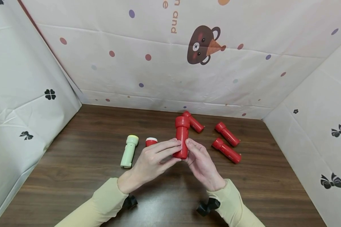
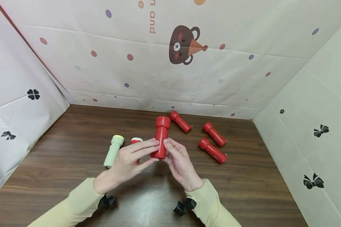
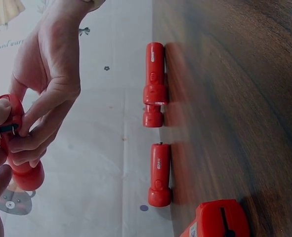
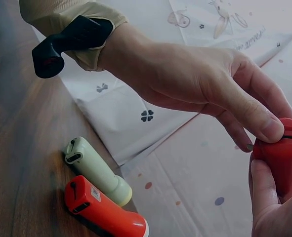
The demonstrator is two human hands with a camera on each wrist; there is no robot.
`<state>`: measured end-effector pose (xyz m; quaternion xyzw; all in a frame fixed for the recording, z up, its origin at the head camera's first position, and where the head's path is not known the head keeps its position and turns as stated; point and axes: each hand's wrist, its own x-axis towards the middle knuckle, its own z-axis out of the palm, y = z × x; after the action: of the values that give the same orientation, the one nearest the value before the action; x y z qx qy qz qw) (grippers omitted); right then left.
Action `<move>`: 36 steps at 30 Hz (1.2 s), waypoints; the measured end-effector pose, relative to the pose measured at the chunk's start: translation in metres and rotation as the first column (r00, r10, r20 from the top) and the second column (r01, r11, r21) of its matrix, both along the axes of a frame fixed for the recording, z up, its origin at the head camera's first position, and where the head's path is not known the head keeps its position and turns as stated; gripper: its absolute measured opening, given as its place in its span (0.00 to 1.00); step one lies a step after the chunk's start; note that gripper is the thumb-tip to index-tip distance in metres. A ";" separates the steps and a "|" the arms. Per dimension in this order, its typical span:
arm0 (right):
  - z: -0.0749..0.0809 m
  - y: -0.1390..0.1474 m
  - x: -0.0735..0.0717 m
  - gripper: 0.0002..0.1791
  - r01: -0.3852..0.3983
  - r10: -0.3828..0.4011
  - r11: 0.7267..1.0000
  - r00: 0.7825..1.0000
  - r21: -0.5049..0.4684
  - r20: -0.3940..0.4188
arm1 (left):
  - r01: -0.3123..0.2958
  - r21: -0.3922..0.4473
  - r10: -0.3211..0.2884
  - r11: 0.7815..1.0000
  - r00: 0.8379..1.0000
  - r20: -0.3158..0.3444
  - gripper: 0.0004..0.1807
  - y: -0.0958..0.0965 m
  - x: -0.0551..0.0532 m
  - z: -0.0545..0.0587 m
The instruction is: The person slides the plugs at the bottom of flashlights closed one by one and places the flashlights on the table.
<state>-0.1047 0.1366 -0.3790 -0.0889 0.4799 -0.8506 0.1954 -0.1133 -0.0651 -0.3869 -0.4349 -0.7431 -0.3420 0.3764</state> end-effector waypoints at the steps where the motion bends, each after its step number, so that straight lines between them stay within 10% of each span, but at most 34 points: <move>1: 0.000 0.000 0.000 0.15 0.001 -0.001 1.000 1.000 0.001 -0.001 | 0.000 0.002 0.000 1.000 1.000 -0.002 0.24 0.000 0.000 0.000; 36: 0.002 -0.005 0.005 0.12 0.081 -0.082 0.996 0.996 0.034 0.024 | -0.009 0.037 0.008 0.999 0.999 0.036 0.26 0.002 0.002 -0.001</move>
<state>-0.0998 0.1319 -0.3767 -0.0552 0.4946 -0.8509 0.1680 -0.1116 -0.0633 -0.3878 -0.4185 -0.7450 -0.3621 0.3725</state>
